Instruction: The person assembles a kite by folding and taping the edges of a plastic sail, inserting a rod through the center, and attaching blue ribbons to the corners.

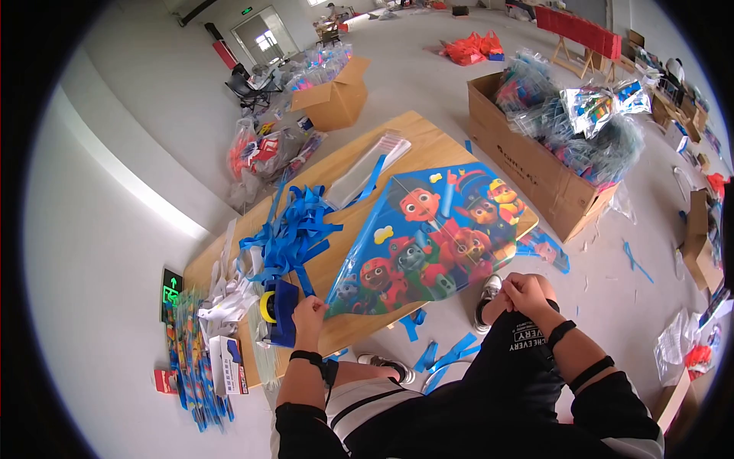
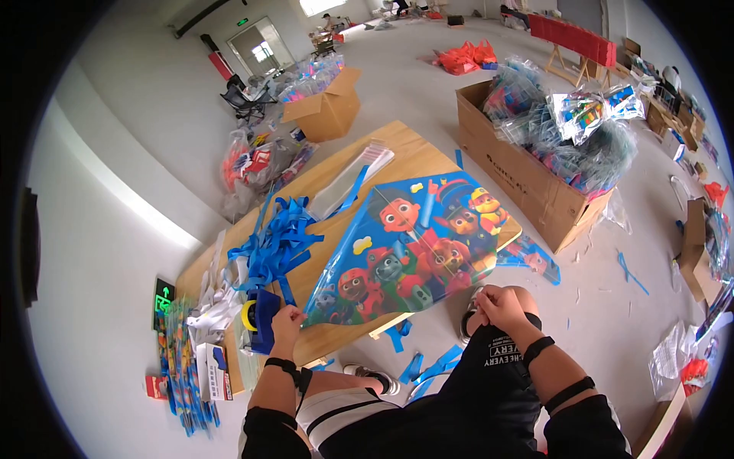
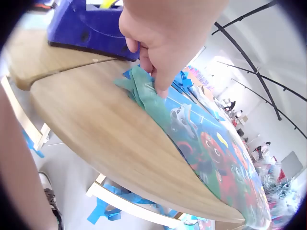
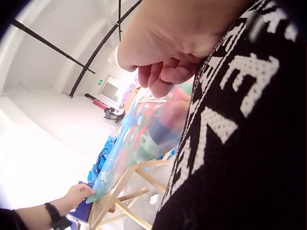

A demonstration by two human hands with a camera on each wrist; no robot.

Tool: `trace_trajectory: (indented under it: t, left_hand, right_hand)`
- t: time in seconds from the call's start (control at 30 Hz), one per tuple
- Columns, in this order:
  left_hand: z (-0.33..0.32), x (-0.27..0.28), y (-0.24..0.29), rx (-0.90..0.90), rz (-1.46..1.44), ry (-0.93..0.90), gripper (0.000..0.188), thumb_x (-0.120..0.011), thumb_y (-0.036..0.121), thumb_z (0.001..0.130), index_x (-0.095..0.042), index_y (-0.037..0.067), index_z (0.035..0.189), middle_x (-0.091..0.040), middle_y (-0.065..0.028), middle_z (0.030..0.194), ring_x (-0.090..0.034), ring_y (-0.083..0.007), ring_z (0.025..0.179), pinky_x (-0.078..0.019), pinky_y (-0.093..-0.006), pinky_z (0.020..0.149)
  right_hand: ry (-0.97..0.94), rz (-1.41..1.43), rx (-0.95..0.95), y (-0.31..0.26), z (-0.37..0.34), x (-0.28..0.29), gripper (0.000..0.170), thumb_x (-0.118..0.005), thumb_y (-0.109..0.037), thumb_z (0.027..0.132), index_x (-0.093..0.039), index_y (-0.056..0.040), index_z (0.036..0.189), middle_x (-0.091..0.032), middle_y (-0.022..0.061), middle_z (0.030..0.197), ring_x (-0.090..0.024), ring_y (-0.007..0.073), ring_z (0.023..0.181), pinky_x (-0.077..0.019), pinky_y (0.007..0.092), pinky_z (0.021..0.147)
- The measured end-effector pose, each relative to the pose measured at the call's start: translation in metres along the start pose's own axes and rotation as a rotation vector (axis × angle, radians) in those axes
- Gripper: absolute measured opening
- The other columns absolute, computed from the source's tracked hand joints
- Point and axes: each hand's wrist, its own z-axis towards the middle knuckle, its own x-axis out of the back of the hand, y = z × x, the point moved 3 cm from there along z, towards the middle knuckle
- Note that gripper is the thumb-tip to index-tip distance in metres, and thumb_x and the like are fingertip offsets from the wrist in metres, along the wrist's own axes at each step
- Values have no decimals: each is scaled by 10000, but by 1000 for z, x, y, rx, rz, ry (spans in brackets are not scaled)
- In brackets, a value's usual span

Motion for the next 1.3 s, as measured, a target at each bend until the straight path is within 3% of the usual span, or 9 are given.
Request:
trace_trajectory:
  t: [0.23,0.3,0.33,0.4,0.53,0.87,1.1,1.2,1.3]
  left_hand:
    - [-7,3,6,-29,-119,67,149,-810,98,809,-689,37,869,-699,-116,757,-682,-259,692,-525,-350,653]
    - [-12,7,15,-235,166,218,133,-782,114,828,-694,53,908,-717,-136,830,-699,-317,752,-535,-394,688]
    - [-12,6,14,-235,166,222,133,-782,114,828,-694,53,908,-717,-136,830,-699,-317,752,-535,-394,688]
    - [-10,9,17,-195,-10,184,158,-780,68,818,-698,30,947,-687,-141,799,-669,-298,708,-523,-351,664]
    - [-16,24,25,-152,-164,166,141,-775,61,815,-693,14,920,-676,-151,791,-664,-302,713,-524,-376,677]
    - [-33,136,-1,-184,5,218,91,-736,51,827,-678,6,881,-663,-173,835,-655,-357,784,-511,-444,718]
    - [-72,188,55,-229,201,343,91,-709,34,844,-676,26,928,-645,-157,875,-652,-368,801,-514,-437,720]
    - [-92,165,91,-257,35,219,99,-726,54,848,-677,30,931,-643,-131,862,-671,-302,768,-524,-377,672]
    - [-110,128,133,-344,61,70,137,-759,118,848,-692,49,946,-677,-135,907,-675,-321,782,-534,-403,686]
  right_hand:
    - [9,-35,-18,-3,0,2,271,-574,-164,1044,-632,29,864,-615,33,639,-589,100,480,-415,239,441]
    - [8,-36,-15,-3,0,3,273,-576,-169,1043,-635,28,864,-615,33,639,-589,99,480,-416,239,442]
    - [9,-34,-15,-2,0,2,276,-579,-175,1043,-637,28,864,-616,32,639,-589,98,481,-418,239,443]
    - [13,-30,-11,-1,0,3,276,-581,-176,1041,-641,27,865,-617,32,639,-589,97,481,-420,239,444]
    - [9,-33,-13,2,2,3,271,-584,-171,1038,-651,29,867,-616,32,634,-590,95,483,-424,238,449]
    - [-6,-22,-20,3,2,-3,269,-587,-160,1034,-660,18,847,-617,28,621,-591,92,477,-428,247,448]
    - [-5,-61,25,-8,4,-9,273,-591,-159,1034,-657,27,845,-619,32,619,-596,98,477,-436,249,452]
    - [-32,-67,28,-10,4,-14,266,-575,-150,1041,-648,24,854,-612,29,622,-592,96,480,-429,243,445]
    - [-60,-75,28,-8,4,-20,254,-560,-137,1046,-639,19,861,-606,24,629,-586,90,483,-420,234,441]
